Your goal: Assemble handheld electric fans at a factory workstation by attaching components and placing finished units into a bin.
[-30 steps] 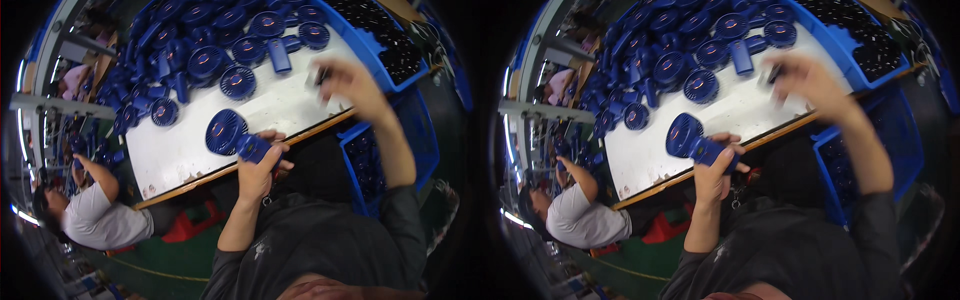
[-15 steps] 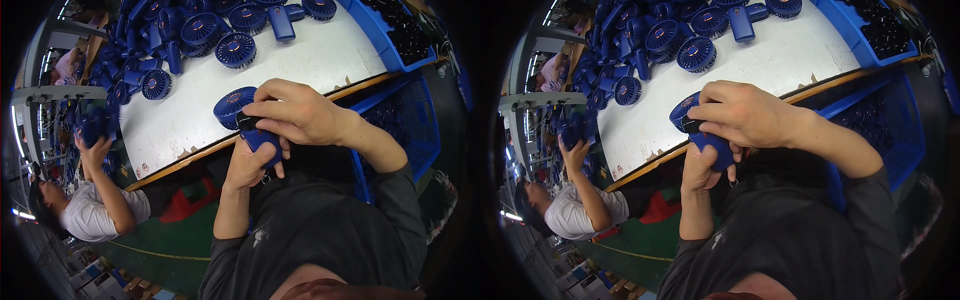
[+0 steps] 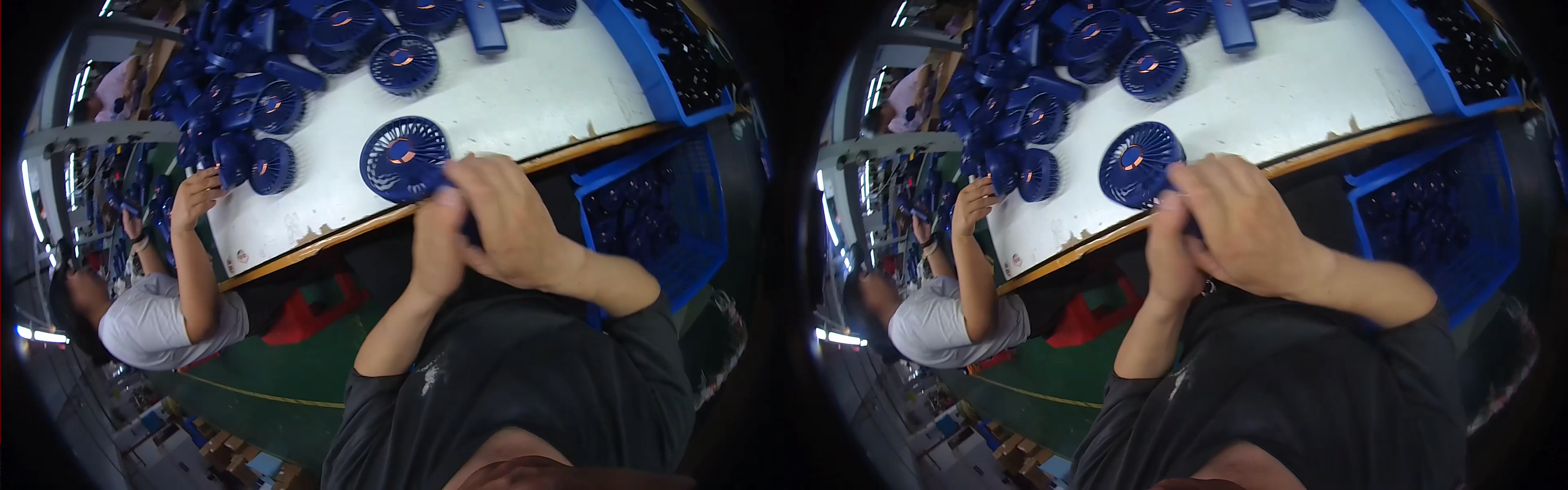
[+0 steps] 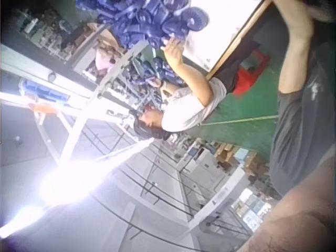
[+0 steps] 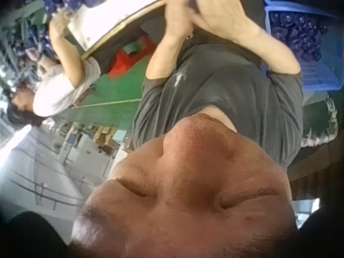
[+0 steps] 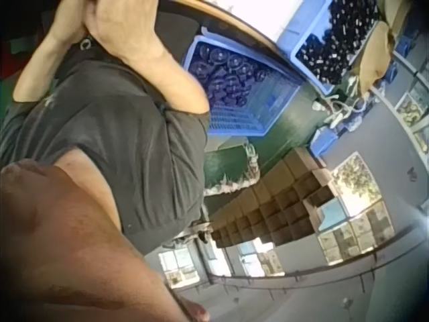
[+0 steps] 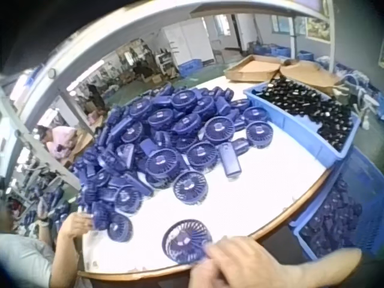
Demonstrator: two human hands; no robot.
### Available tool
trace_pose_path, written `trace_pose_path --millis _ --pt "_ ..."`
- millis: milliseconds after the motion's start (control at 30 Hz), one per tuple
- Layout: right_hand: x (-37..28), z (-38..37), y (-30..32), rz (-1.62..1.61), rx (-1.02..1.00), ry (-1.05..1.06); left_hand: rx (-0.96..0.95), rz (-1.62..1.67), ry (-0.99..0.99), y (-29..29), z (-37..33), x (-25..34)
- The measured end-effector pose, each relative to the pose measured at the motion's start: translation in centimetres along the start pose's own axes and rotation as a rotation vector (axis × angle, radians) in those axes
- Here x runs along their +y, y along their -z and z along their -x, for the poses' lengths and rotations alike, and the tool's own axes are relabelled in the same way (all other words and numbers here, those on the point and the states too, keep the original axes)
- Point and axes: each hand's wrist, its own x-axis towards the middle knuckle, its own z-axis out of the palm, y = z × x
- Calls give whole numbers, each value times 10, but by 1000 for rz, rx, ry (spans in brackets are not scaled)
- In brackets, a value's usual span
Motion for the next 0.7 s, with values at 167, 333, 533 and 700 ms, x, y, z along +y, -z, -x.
trace_pose_path --millis 167,333,533,700 --pt "28 60 6 -901 -114 -609 -40 -1170 -634 -6 -14 54" --pt "104 176 31 -373 422 -757 630 -1490 -670 107 -40 102" --pt "190 300 79 313 232 -1243 875 -1561 -562 166 -30 135" --pt "253 380 76 566 228 -1155 891 -1476 -430 214 -20 138"
